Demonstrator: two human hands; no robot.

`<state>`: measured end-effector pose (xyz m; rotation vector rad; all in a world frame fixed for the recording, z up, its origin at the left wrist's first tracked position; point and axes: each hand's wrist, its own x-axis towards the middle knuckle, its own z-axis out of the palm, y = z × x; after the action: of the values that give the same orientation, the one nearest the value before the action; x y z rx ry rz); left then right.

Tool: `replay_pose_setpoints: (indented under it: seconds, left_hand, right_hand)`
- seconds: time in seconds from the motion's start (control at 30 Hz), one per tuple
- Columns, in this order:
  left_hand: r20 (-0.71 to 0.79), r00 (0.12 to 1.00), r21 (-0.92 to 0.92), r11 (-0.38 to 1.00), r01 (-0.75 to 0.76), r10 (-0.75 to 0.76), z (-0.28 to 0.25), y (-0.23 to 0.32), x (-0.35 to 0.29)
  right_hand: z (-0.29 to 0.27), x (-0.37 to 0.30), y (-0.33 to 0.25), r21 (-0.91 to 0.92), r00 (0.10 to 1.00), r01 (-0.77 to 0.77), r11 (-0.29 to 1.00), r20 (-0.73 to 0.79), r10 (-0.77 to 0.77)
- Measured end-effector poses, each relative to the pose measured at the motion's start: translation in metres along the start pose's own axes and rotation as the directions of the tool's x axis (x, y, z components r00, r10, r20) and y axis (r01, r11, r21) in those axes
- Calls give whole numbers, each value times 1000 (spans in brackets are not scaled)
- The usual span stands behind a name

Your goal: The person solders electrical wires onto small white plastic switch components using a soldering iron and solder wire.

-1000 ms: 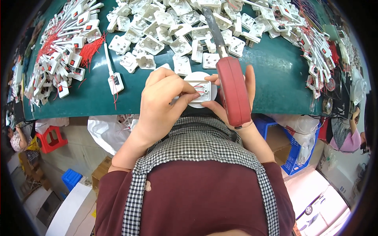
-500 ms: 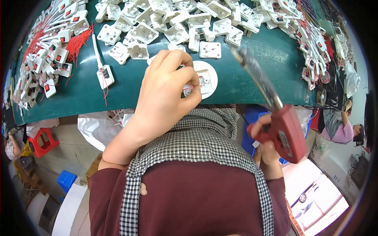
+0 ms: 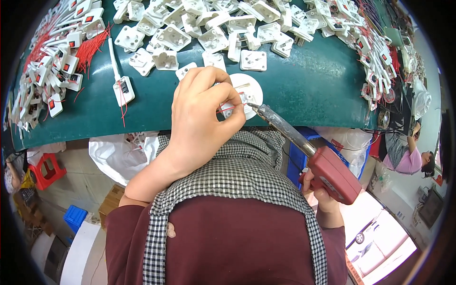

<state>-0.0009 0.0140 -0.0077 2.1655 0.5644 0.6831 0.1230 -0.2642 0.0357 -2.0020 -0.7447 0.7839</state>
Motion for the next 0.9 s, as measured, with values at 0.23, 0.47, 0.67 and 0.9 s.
replay_pose_setpoints:
  seconds: [0.23,0.47,0.67,0.9]
  left_hand:
    - [-26,1000,17,1000,10,-10,2,3,-1]
    - [-40,999,33,999,9,-7,3,4,-2]
    - [-34,999,16,999,42,-41,4,2,-3]
    - [-87,996,9,1000,27,-26,8,0,-6]
  right_hand:
    - [-4,5,-6,-232,995,98,968,39,-91]
    - [-2,17,-34,188,992,-59,980,125,35]
    - [1,17,-48,331,973,-199,922,177,147]
    - [0,20,-51,360,978,-184,915,156,135]
